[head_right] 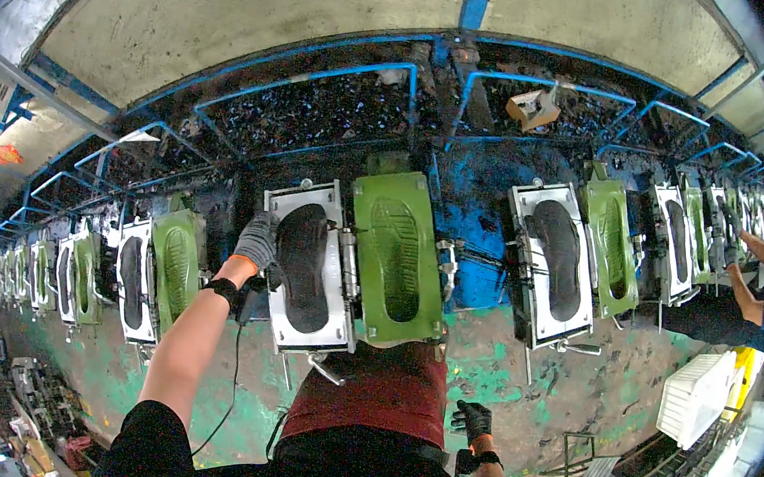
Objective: The recorder is seen placing shoe outsoles and uppers onto an industrial assembly line conveyor for bonding or pressing.
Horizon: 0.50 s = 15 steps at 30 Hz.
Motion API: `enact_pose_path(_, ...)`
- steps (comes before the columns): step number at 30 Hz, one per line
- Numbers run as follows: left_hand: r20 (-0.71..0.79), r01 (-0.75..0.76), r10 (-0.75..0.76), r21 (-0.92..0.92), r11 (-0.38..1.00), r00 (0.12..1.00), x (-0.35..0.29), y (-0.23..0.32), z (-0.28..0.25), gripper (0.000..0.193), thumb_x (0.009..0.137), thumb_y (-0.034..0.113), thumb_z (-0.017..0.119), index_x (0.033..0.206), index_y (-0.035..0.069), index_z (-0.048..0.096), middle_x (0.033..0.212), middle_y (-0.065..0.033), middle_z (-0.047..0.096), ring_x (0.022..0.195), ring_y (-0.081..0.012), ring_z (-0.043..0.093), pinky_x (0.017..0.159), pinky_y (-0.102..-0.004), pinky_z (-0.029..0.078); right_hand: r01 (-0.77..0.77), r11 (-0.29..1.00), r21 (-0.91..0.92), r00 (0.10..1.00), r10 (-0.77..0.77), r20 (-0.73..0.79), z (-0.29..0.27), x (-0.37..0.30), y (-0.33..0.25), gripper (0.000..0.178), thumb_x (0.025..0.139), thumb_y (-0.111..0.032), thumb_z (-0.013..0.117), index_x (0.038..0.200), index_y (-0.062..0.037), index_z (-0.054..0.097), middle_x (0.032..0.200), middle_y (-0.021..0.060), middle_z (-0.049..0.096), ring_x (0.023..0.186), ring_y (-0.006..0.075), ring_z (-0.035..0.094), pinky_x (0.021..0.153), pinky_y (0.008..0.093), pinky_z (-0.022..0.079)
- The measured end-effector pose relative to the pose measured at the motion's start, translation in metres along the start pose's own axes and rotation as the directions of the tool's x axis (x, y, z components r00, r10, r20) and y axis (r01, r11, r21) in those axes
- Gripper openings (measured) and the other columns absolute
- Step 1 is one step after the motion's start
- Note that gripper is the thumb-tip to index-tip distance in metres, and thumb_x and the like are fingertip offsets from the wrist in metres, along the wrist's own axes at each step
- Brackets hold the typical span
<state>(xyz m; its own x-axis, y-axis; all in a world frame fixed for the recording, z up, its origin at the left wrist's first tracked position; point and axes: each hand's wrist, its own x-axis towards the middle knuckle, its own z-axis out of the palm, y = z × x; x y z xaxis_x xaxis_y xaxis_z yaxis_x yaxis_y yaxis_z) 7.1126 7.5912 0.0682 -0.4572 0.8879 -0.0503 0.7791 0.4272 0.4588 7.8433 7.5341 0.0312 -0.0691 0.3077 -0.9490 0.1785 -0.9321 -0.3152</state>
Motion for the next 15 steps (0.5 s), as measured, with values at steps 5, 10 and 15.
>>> enact_pose_path(5, 0.067, -0.081, 0.086, -0.065, 0.995, 0.994, -0.018, 0.04, -0.022, 0.034, 0.088, 0.003, 0.054, 0.121, -0.001, 0.063, 0.121, -0.0283, 0.065, 0.115, -0.0463, 0.062, 0.098, -0.0496, 0.051, -0.02, 0.999, -0.032, 0.996, 0.017, -0.083, 0.05, -0.036, 0.044, 0.037, 0.09, -0.033, 0.078, 0.104, 0.0001, 0.07, 0.085, 0.0158, 0.072, 0.065, 0.0306, 0.071, 0.056, 0.0429, 0.057)
enact_pose_path(10, 0.264, -0.288, 0.287, -0.033, 0.957, 0.921, -0.044, 0.062, -0.071, 0.033, 0.09, 0.004, 0.056, 0.123, -0.002, 0.059, 0.117, -0.0246, 0.067, 0.107, -0.04, 0.065, 0.093, -0.0444, 0.053, 0.243, 0.904, -0.352, 0.964, -0.266, -0.018, 0.057, -0.063, 0.081, 0.033, 0.093, -0.033, 0.073, 0.097, 0.0001, 0.075, 0.089, 0.0137, 0.074, 0.067, 0.0247, 0.069, 0.06, 0.0384, 0.056)
enact_pose_path(15, 0.928, -0.609, 0.265, -0.053, 0.791, 0.263, -0.124, 0.052, -0.084, 0.032, 0.093, 0.024, 0.065, 0.12, 0.007, 0.065, 0.109, -0.0197, 0.071, 0.096, -0.0355, 0.068, 0.086, -0.0432, 0.055, 0.475, 0.739, -0.477, 0.874, -0.46, 0.157, 0.041, -0.064, 0.093, 0.031, 0.094, -0.033, 0.072, 0.098, -0.0014, 0.075, 0.087, 0.0101, 0.074, 0.067, 0.0213, 0.067, 0.06, 0.035, 0.054)
